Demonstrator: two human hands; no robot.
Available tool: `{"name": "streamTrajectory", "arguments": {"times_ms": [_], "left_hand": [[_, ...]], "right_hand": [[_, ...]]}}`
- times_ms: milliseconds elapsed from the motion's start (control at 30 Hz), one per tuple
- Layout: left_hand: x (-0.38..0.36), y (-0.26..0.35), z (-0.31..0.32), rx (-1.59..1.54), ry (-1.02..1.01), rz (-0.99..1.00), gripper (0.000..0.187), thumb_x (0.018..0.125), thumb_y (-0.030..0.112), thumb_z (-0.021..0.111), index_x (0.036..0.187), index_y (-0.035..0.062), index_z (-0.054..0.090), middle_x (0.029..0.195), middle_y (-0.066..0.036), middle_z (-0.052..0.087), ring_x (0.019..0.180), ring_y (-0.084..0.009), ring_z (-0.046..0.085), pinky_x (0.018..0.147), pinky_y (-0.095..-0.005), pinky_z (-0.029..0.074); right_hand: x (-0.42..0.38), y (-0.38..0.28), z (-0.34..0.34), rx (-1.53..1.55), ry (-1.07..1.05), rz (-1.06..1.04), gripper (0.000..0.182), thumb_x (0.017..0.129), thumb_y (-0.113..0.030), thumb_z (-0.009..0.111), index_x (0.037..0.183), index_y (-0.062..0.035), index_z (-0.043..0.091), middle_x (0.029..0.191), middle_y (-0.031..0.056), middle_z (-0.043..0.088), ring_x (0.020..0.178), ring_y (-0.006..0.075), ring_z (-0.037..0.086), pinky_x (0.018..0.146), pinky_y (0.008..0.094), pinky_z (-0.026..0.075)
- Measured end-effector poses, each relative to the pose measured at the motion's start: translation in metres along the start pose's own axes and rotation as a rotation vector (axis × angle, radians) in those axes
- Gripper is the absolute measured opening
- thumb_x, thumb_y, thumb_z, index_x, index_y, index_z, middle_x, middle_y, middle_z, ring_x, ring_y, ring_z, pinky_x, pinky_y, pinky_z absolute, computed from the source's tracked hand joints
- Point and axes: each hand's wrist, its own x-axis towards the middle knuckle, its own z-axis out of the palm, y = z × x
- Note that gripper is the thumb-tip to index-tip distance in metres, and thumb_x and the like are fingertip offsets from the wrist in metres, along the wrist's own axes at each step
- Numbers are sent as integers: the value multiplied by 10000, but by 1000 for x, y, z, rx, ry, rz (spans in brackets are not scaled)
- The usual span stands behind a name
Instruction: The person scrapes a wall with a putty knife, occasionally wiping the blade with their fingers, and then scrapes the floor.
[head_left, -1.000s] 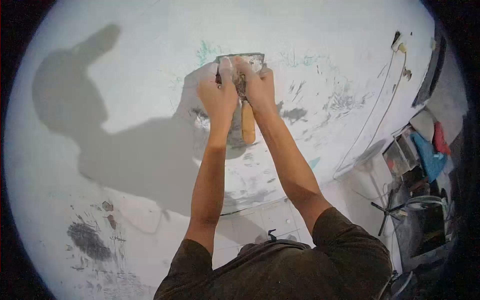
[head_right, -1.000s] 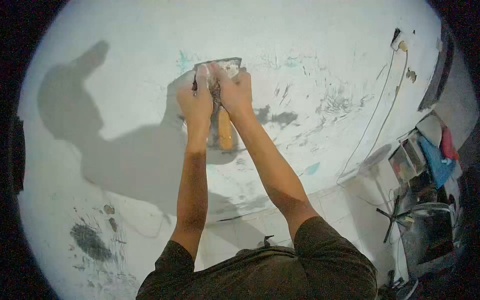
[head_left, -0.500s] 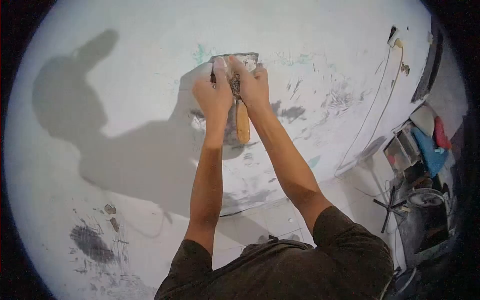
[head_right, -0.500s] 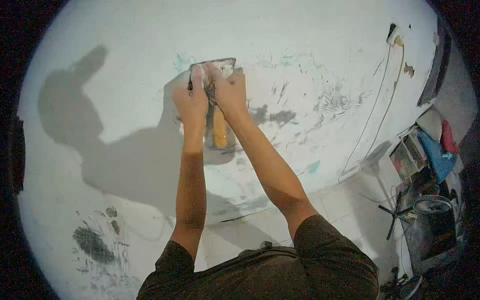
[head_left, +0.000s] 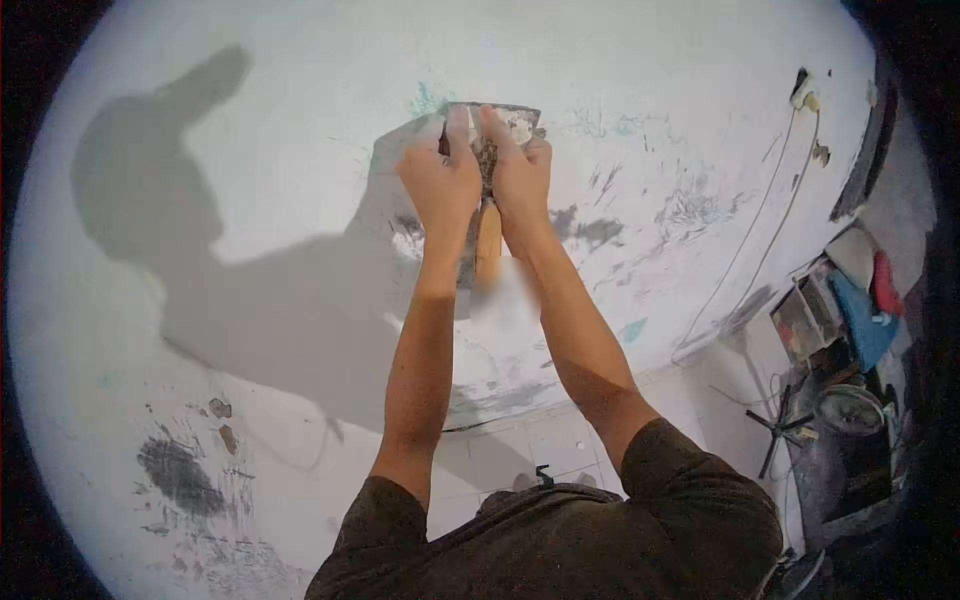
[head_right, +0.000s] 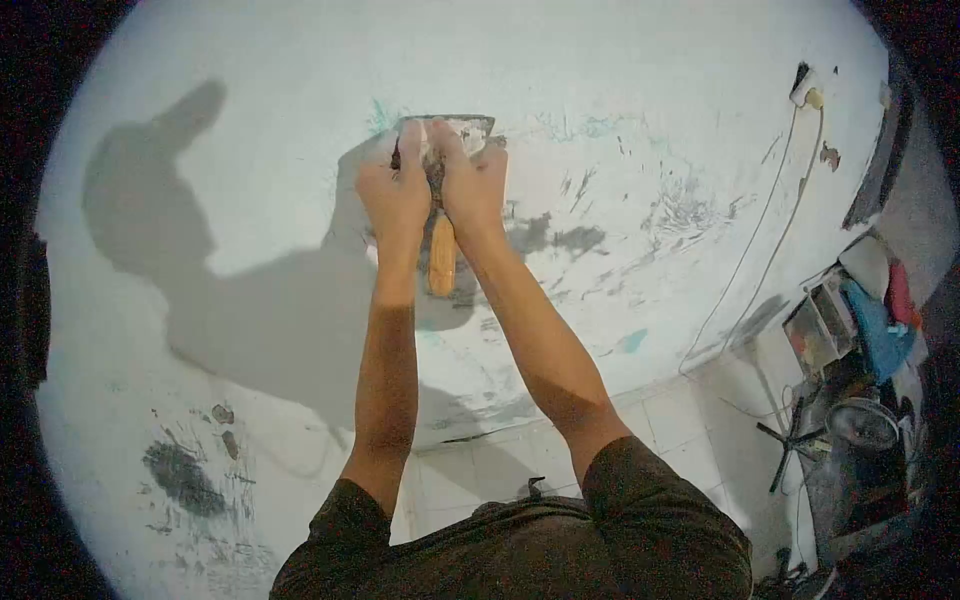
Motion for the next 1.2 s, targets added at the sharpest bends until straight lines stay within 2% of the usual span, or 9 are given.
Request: {"name": "streamTrajectory", "arguments": {"times_ms": [133, 300, 367, 400, 567, 800, 867, 1067, 1200], "left_hand": [[-10, -20, 2, 285, 9, 120, 350, 917, 275, 548, 765, -38, 588, 599, -112, 524, 565, -165, 440, 538, -338, 366], [-1, 2, 0, 149, -49, -109, 367, 922, 292, 540, 753, -33, 566, 580, -120, 492, 545, -195, 416, 542, -358, 367], [-6, 0, 1, 77, -12, -1, 386, 922, 302, 537, 736, -36, 545, 578, -139, 478, 542, -216, 400, 541, -363, 367], [-10, 0, 0, 116, -36, 32, 405, 918, 311, 540, 719, -42, 529, 580, -164, 472, 532, -233, 389, 533, -368, 366], [2, 2, 4, 80, -2, 79, 393, 918, 294, 537, 715, -42, 526, 570, -177, 462, 522, -244, 381, 532, -371, 365], [-6, 1, 5, 170, 17, 141, 415, 922, 315, 533, 716, -45, 537, 577, -175, 508, 509, -264, 413, 540, -401, 362], [-6, 9, 2, 165, -72, -83, 423, 922, 320, 535, 720, -51, 541, 609, -175, 530, 535, -266, 450, 560, -404, 376], [-5, -3, 10, 128, 27, 118, 407, 925, 300, 536, 721, -51, 531, 585, -138, 479, 544, -207, 406, 540, -362, 353], [-8, -1, 9, 76, 9, 50, 389, 923, 293, 539, 740, -50, 549, 590, -142, 492, 553, -197, 423, 549, -358, 366]], "right_hand": [[-6, 2, -15, -73, -56, 57, 383, 830, -270, 690, 607, -34, 487, 560, -19, 449, 500, 61, 370, 432, 257, 312], [4, 7, -2, -76, 126, -35, 408, 830, -259, 689, 562, -20, 495, 534, -32, 421, 497, 58, 355, 427, 262, 302], [3, 10, -13, -81, 65, 55, 305, 832, -188, 694, 587, -85, 546, 593, -11, 547, 528, 55, 467, 438, 246, 341], [-9, -9, -14, -47, -64, 48, 317, 831, -196, 695, 577, -83, 544, 591, -14, 536, 533, 50, 457, 424, 254, 324], [-4, -20, -1, -73, -16, 7, 336, 859, -192, 648, 563, -65, 557, 532, -43, 478, 474, 45, 367, 421, 256, 280], [-7, -26, -9, -115, -51, 61, 355, 859, -186, 645, 545, -64, 532, 536, -33, 482, 489, 44, 389, 432, 244, 298], [-4, -16, -7, -90, 12, 58, 335, 851, -197, 656, 564, -67, 544, 556, -26, 504, 492, 52, 422, 435, 244, 323], [-5, -24, -11, -154, 9, 73, 290, 843, -198, 667, 602, -59, 589, 582, -2, 555, 493, 62, 468, 451, 238, 359], [-1, -14, -21, -93, -98, 50, 252, 852, -192, 659, 649, -46, 623, 617, 3, 583, 515, 62, 480, 463, 237, 368]]}}
